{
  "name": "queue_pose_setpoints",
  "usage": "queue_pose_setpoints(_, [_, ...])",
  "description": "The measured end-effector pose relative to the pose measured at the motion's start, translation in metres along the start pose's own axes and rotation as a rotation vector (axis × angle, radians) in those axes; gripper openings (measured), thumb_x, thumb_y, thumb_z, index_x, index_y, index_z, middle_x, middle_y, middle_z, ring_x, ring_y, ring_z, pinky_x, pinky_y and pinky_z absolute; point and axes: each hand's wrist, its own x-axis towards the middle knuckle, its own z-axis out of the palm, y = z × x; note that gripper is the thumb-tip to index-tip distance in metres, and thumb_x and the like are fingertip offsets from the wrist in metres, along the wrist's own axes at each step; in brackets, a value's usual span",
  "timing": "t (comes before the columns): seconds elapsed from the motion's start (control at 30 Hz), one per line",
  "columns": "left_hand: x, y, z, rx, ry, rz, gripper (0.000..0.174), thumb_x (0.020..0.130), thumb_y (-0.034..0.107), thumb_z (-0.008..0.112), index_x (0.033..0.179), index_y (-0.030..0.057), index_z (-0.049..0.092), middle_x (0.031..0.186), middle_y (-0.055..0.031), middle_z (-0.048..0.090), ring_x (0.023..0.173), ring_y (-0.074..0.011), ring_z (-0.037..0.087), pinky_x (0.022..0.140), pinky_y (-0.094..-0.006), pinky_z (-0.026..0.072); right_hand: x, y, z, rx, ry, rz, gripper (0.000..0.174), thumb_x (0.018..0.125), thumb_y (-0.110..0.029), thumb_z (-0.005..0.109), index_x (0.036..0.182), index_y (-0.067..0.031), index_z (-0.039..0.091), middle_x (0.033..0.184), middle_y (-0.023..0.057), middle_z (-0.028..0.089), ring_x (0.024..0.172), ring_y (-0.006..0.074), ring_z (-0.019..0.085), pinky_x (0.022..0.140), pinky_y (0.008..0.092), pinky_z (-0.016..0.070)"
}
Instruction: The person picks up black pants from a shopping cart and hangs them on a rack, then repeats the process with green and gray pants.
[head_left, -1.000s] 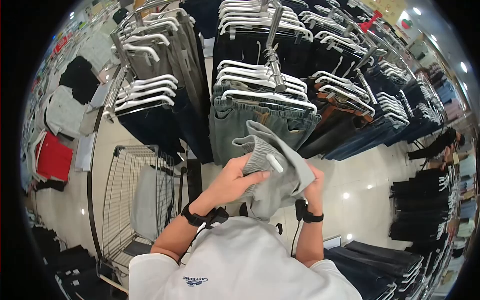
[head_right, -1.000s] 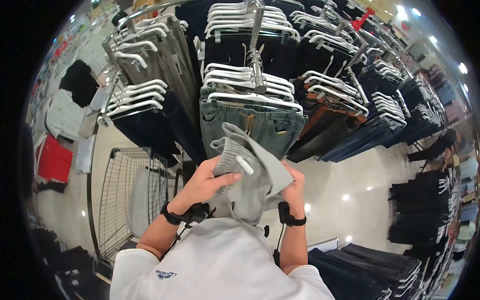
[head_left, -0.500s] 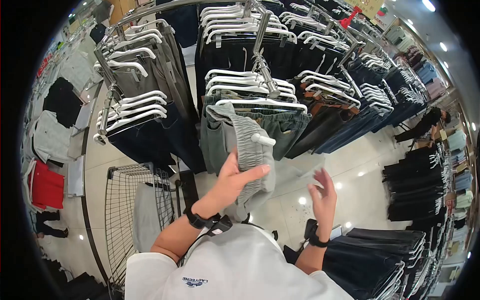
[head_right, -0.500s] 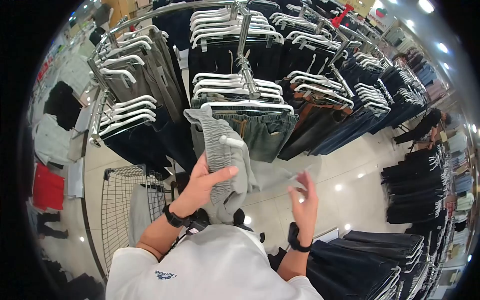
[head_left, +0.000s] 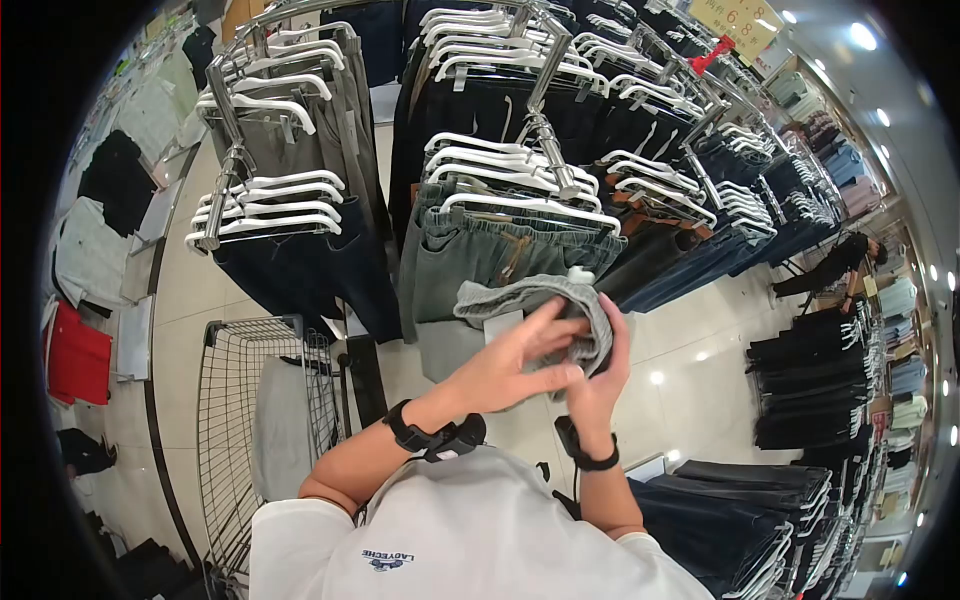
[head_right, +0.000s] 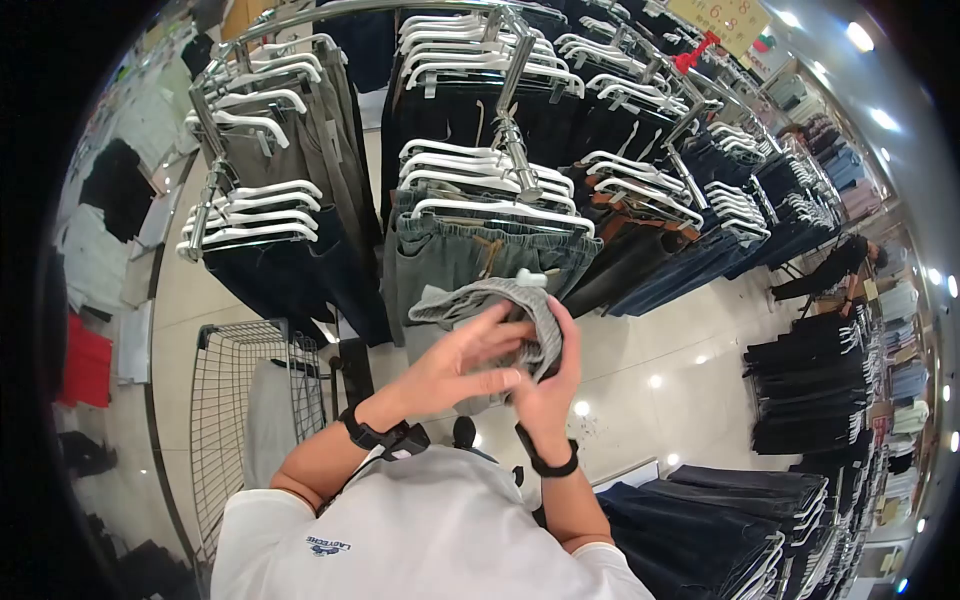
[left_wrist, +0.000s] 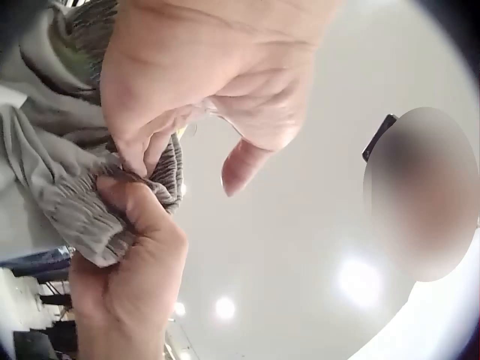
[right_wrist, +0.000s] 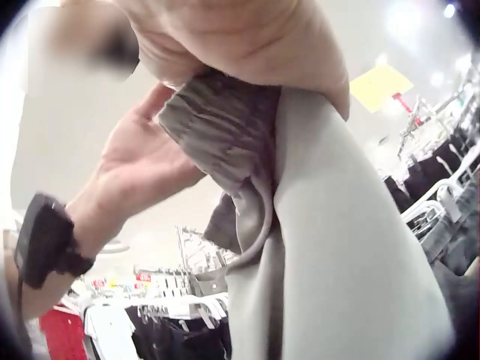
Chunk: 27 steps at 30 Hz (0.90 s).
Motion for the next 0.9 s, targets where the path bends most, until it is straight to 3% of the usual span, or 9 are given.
queue_pose_setpoints(0.1, [-0.022, -0.012, -0.029, 0.341, 0.193, 0.057, 0.068, 0.098, 0.001, 0.064, 0.156, -0.001, 0.028, 0.147, -0.0207, 0.054, 0.132, -0.0249, 0.054, 0.111, -0.0407, 0.0432, 0.024, 0.021, -0.012, 0.328, -0.04, 0.252, 0.07, 0.071, 0.003, 0.061, 0.141, 0.0015, 0.054, 0.127, 0.0134, 0.064, 0.116, 0.0203, 0.063, 0.106, 0.0324, 0.0461])
queue_pose_setpoints(0.23, [-0.071, -0.054, -0.07, 0.839, 0.674, 0.726, 0.078, 0.079, 0.009, 0.088, 0.142, 0.0043, 0.043, 0.134, -0.0156, 0.061, 0.118, -0.0217, 0.06, 0.097, -0.0365, 0.0479, 0.045, 0.021, -0.02, 0.688, -0.101, 0.457, 0.076, 0.068, 0.003, 0.063, 0.143, 0.0039, 0.052, 0.125, 0.0152, 0.067, 0.113, 0.0226, 0.066, 0.105, 0.0339, 0.0493])
queue_pose_setpoints(0.27, [-0.081, -0.058, -0.073, 0.854, 0.67, 0.571, 0.1, 0.071, 0.019, 0.094, 0.151, 0.0039, 0.035, 0.147, -0.0179, 0.052, 0.132, -0.0299, 0.053, 0.109, -0.0427, 0.0423, 0.048, 0.02, -0.022, 0.723, -0.127, 0.487, 0.077, 0.067, 0.003, 0.064, 0.143, 0.0047, 0.052, 0.126, 0.0158, 0.067, 0.112, 0.0232, 0.067, 0.104, 0.0344, 0.0499])
queue_pose_setpoints(0.4, [-0.075, -0.055, -0.057, 0.772, 0.367, 0.274, 0.12, 0.071, 0.029, 0.093, 0.162, 0.0036, 0.019, 0.166, -0.022, 0.024, 0.155, -0.037, 0.022, 0.127, -0.0528, 0.0144, 0.054, 0.005, -0.019, 0.797, -0.237, 0.561, 0.078, 0.068, 0.001, 0.065, 0.144, 0.0066, 0.05, 0.128, 0.0177, 0.067, 0.113, 0.0244, 0.067, 0.104, 0.0346, 0.0496])
queue_pose_setpoints(0.5, [-0.062, -0.063, -0.065, 1.039, 0.176, 0.277, 0.098, 0.075, 0.017, 0.085, 0.157, 0.0033, 0.033, 0.164, -0.0211, 0.032, 0.154, -0.0338, 0.028, 0.127, -0.0513, 0.0136, 0.057, -0.013, -0.019, 0.792, -0.273, 0.588, 0.08, 0.065, -0.001, 0.064, 0.144, 0.0065, 0.051, 0.128, 0.0171, 0.067, 0.115, 0.024, 0.066, 0.106, 0.0333, 0.0472])
queue_pose_setpoints(0.53, [-0.056, -0.057, -0.063, 0.953, 0.24, 0.339, 0.065, 0.079, 0.002, 0.072, 0.141, 0.0006, 0.055, 0.143, -0.0195, 0.058, 0.138, -0.0285, 0.054, 0.126, -0.0512, 0.0224, 0.057, -0.016, -0.021, 0.784, -0.278, 0.593, 0.081, 0.064, -0.001, 0.064, 0.144, 0.0064, 0.051, 0.128, 0.0168, 0.067, 0.116, 0.0237, 0.066, 0.107, 0.0328, 0.0463])
queue_pose_setpoints(0.63, [-0.057, -0.039, -0.082, 0.518, 0.326, 0.349, 0.037, 0.082, -0.005, 0.065, 0.119, -0.002, 0.068, 0.11, -0.0108, 0.074, 0.106, -0.0179, 0.069, 0.112, -0.0424, 0.0447, 0.067, -0.017, -0.044, 0.658, -0.399, 0.479, 0.085, 0.06, -0.004, 0.065, 0.143, 0.0058, 0.052, 0.127, 0.0152, 0.067, 0.117, 0.0215, 0.064, 0.108, 0.0306, 0.0436])
queue_pose_setpoints(0.7, [-0.051, -0.014, -0.073, 0.322, 0.633, 0.189, 0.02, 0.088, -0.006, 0.062, 0.107, -0.0035, 0.07, 0.095, -0.0035, 0.074, 0.089, -0.0086, 0.066, 0.09, -0.0287, 0.0531, 0.075, -0.006, -0.072, 0.318, -0.546, 0.352, 0.093, 0.057, -0.009, 0.072, 0.146, 0.0038, 0.049, 0.13, 0.0156, 0.064, 0.122, 0.0217, 0.062, 0.11, 0.0308, 0.0412])
queue_pose_setpoints(0.9, [-0.019, 0.063, -0.033, -0.117, 0.562, 0.04, 0.018, 0.096, -0.002, 0.061, 0.111, -0.0047, 0.069, 0.101, -0.0074, 0.075, 0.088, -0.0117, 0.07, 0.082, -0.0261, 0.0539, 0.06, 0.065, -0.094, 0.008, -0.768, 0.307, 0.093, 0.072, 0.0, 0.08, 0.155, -0.0061, 0.039, 0.139, 0.0083, 0.057, 0.13, 0.0201, 0.053, 0.11, 0.0371, 0.0418])
